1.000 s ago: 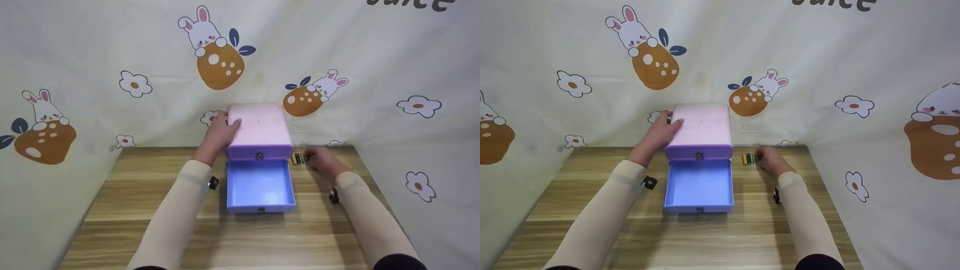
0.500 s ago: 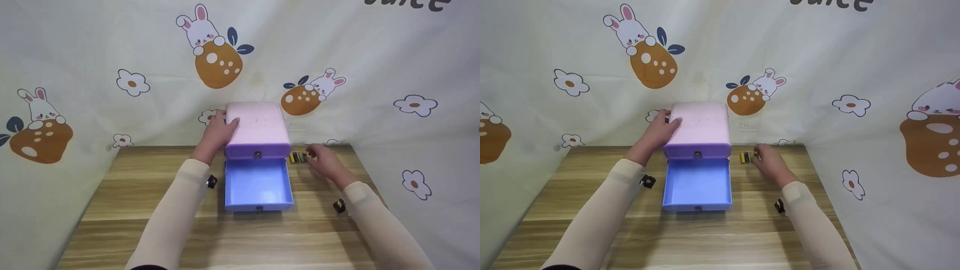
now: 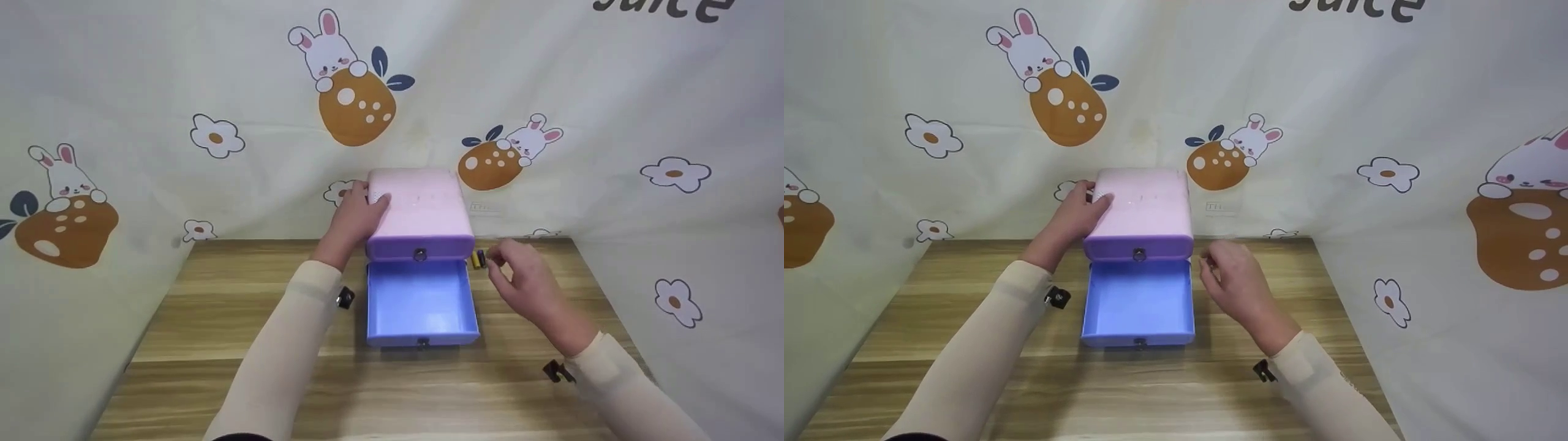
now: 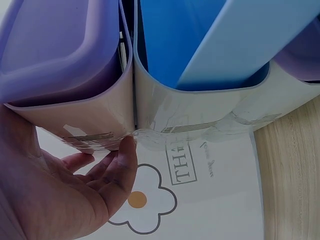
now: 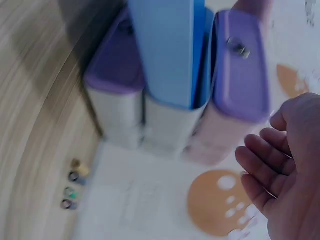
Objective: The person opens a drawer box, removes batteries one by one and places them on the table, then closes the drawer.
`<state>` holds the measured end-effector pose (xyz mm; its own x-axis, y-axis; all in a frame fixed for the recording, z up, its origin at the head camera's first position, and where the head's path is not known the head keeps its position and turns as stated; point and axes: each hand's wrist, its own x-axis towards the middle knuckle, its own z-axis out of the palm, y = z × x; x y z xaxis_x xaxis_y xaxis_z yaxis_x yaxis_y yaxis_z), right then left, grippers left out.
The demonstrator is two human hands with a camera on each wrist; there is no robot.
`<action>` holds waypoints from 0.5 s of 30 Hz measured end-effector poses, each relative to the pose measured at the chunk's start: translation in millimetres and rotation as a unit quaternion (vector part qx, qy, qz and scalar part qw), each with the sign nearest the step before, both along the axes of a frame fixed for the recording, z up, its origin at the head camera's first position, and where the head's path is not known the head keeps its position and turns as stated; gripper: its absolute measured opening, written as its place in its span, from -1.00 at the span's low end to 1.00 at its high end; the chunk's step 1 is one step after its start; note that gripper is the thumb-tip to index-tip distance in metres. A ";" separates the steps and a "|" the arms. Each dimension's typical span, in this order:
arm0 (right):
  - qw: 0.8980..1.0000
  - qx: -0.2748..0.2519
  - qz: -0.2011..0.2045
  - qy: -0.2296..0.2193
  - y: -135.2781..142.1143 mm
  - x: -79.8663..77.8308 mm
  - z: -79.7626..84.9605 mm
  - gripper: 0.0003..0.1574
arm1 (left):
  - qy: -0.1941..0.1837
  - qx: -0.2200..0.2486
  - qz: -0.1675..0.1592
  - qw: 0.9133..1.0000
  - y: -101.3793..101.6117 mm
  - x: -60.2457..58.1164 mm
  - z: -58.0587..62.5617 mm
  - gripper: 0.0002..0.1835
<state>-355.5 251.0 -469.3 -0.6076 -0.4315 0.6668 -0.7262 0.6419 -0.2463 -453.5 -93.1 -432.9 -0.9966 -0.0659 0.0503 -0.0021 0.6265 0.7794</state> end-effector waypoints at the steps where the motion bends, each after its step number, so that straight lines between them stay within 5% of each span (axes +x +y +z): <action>1: 1.000 0.003 0.011 0.020 -4.4 7.3 2.4 -0.86 | -0.001 0.000 0.000 1.000 0.1 -0.2 0.0 -0.18; 8: 0.992 0.043 0.102 0.055 -36.5 57.5 5.6 -0.82 | -0.011 0.004 0.003 1.000 0.8 0.7 0.9 -0.17; 15: 0.980 0.098 0.171 0.019 -58.2 96.6 -24.0 -0.76 | -0.013 0.002 0.001 1.000 0.2 0.3 -0.9 -0.16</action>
